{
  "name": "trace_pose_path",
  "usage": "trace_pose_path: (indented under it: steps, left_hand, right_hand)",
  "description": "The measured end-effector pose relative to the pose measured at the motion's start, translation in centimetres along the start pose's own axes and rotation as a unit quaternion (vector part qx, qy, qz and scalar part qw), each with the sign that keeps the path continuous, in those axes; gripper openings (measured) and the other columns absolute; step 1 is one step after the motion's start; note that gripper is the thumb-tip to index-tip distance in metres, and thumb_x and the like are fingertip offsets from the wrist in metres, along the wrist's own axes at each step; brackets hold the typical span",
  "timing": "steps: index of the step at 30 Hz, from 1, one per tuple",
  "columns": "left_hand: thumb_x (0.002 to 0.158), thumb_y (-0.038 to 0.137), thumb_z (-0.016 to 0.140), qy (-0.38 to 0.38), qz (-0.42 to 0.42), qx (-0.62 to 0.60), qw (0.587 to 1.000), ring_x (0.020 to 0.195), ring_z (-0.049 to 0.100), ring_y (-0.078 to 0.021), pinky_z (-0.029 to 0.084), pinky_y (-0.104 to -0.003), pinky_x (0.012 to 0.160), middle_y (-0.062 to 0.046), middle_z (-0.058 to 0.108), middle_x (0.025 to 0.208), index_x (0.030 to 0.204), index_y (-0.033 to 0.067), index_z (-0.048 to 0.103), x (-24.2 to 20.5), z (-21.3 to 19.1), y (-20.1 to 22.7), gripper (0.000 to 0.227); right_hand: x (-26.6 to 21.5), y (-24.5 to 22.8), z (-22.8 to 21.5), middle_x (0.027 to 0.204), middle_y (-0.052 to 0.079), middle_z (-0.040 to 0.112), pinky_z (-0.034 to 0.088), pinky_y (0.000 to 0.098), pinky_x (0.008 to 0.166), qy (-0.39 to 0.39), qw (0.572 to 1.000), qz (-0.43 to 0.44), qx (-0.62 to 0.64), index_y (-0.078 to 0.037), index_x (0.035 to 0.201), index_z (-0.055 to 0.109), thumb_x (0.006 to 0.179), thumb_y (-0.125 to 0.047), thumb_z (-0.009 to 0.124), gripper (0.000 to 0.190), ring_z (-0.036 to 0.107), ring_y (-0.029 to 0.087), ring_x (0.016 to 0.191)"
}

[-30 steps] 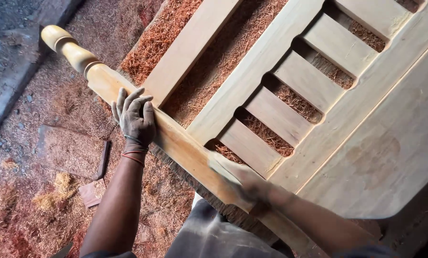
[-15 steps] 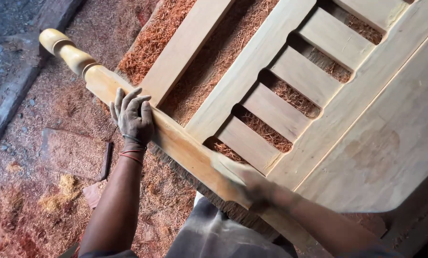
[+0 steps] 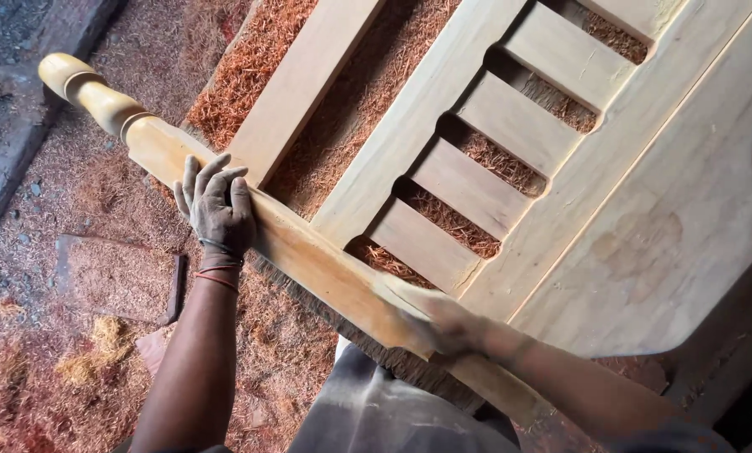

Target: Smoothing the surface of a wooden furniture headboard using sandpaper in a workshop environment.

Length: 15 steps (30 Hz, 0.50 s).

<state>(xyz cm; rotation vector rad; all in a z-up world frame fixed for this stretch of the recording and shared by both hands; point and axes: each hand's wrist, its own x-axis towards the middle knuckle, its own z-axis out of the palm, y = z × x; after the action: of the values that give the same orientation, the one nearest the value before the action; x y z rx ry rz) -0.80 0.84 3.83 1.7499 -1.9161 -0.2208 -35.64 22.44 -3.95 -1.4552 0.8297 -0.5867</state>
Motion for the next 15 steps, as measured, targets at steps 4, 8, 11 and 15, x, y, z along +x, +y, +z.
trace_pose_path:
  steps: [4,8,11,15]
  left_hand:
    - [0.104,0.029,0.061,-0.002,0.019,0.002,1.0,0.154,0.033,-0.0312,0.004,-0.05,0.126,0.003,0.065,0.142,0.112,0.023,0.076,-0.1,0.1,-0.5,0.018]
    - [0.105,0.029,0.061,-0.005,0.03,-0.002,1.0,0.154,0.034,-0.0316,0.005,-0.05,0.127,0.002,0.065,0.142,0.114,0.0228,0.076,0.3,0.4,-0.8,0.019]
    - [0.105,0.028,0.061,0.009,0.026,0.005,1.0,0.154,0.035,-0.0319,0.005,-0.051,0.127,0.002,0.065,0.142,0.114,0.0224,0.076,0.4,0.4,-0.6,0.018]
    - [0.104,0.028,0.061,0.005,0.004,-0.005,1.0,0.155,0.034,-0.0316,0.004,-0.051,0.127,0.003,0.066,0.141,0.112,0.0225,0.076,0.0,0.0,-0.2,0.018]
  right_hand:
    - [3.9,-5.6,-0.1,0.103,0.017,0.07,0.056,0.0388,0.081,0.022,0.991,0.101,-0.088,-0.002,0.142,0.054,0.106,-0.032,0.05,0.047,0.066,0.024,0.089]
    - [-1.3,-7.5,-1.6,0.103,0.013,0.071,0.058,0.039,0.079,0.003,0.997,0.056,0.052,-0.003,0.147,0.048,0.104,-0.031,0.044,0.051,0.066,0.024,0.085]
    - [-1.9,-6.8,-1.3,0.106,0.006,0.069,0.061,0.0328,0.08,-0.019,0.99,0.132,-0.04,-0.009,0.148,0.049,0.102,-0.032,0.038,0.052,0.07,0.019,0.088]
    - [2.6,-4.2,0.1,0.124,0.019,0.067,0.057,0.0368,0.095,0.036,0.994,0.001,-0.101,0.0,0.147,0.047,0.11,-0.03,0.045,0.047,0.067,0.026,0.108]
